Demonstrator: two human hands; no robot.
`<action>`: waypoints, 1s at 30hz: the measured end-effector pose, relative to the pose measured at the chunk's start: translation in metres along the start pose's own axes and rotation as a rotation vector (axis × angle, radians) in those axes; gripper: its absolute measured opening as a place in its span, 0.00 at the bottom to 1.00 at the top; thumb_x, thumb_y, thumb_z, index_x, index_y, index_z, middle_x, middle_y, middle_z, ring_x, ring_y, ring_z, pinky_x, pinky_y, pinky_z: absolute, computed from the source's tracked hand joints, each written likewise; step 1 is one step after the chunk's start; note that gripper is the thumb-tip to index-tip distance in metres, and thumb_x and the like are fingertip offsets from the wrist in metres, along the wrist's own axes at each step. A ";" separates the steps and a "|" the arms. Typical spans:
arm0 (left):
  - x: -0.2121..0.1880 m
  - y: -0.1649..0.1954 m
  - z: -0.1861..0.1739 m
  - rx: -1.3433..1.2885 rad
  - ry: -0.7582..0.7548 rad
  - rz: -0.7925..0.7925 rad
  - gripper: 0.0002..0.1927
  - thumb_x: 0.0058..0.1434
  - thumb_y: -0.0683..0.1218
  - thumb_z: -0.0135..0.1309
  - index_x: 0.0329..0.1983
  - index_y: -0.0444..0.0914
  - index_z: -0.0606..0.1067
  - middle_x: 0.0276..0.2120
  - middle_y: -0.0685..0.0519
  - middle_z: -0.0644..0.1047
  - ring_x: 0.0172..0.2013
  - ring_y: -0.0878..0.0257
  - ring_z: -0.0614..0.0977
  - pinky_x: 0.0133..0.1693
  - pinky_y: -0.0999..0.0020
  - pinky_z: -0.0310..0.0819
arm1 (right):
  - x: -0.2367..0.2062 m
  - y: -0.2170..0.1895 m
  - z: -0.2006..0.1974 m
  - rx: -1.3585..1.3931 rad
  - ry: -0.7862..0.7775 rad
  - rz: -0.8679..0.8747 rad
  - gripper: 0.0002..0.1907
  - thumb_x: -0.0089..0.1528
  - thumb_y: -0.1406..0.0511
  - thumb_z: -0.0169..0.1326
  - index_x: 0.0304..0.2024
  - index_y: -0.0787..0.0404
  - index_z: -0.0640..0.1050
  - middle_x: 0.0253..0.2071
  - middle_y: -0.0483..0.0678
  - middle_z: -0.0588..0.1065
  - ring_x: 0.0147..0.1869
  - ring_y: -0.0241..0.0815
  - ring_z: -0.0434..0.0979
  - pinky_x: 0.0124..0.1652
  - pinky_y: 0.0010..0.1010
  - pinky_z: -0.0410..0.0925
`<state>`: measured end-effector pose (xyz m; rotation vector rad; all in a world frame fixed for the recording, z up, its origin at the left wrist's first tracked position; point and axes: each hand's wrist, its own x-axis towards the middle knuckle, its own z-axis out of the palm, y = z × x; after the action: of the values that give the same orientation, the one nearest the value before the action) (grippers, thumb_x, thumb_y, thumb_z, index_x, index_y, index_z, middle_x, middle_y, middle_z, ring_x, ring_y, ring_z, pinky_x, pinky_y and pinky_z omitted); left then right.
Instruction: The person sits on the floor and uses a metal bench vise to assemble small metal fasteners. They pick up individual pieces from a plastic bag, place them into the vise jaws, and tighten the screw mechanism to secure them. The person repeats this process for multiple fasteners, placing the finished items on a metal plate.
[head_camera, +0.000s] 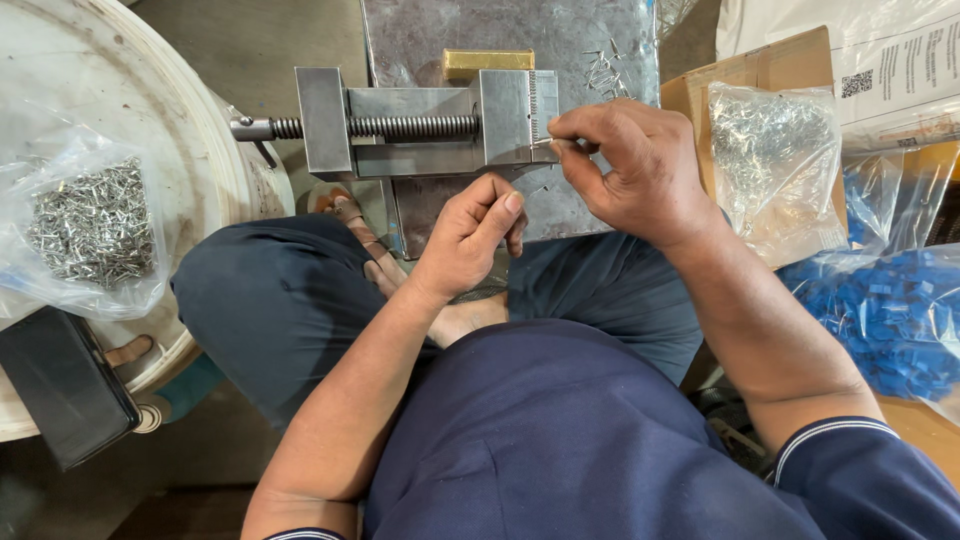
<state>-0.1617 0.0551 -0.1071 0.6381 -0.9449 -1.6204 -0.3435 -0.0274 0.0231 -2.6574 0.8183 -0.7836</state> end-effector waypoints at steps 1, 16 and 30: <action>0.000 0.000 0.000 -0.005 -0.002 0.001 0.13 0.78 0.49 0.45 0.39 0.37 0.68 0.29 0.57 0.72 0.29 0.70 0.74 0.35 0.71 0.74 | 0.000 0.000 0.000 -0.005 -0.004 0.001 0.13 0.68 0.73 0.65 0.51 0.61 0.75 0.43 0.49 0.80 0.43 0.41 0.84 0.41 0.28 0.76; 0.000 -0.003 -0.001 -0.009 -0.007 0.005 0.13 0.78 0.49 0.45 0.39 0.37 0.68 0.29 0.57 0.72 0.30 0.70 0.74 0.35 0.72 0.74 | -0.001 0.000 0.004 -0.030 -0.014 -0.008 0.14 0.67 0.74 0.65 0.51 0.61 0.74 0.42 0.49 0.80 0.42 0.43 0.84 0.39 0.29 0.75; -0.001 -0.002 -0.001 0.006 0.001 0.009 0.13 0.78 0.50 0.45 0.40 0.37 0.69 0.30 0.56 0.73 0.30 0.70 0.75 0.36 0.72 0.75 | 0.003 -0.002 0.004 -0.068 -0.015 -0.045 0.17 0.67 0.72 0.67 0.55 0.59 0.75 0.44 0.49 0.81 0.44 0.46 0.83 0.40 0.33 0.73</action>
<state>-0.1616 0.0556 -0.1093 0.6383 -0.9513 -1.6098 -0.3381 -0.0278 0.0214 -2.7468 0.7972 -0.7589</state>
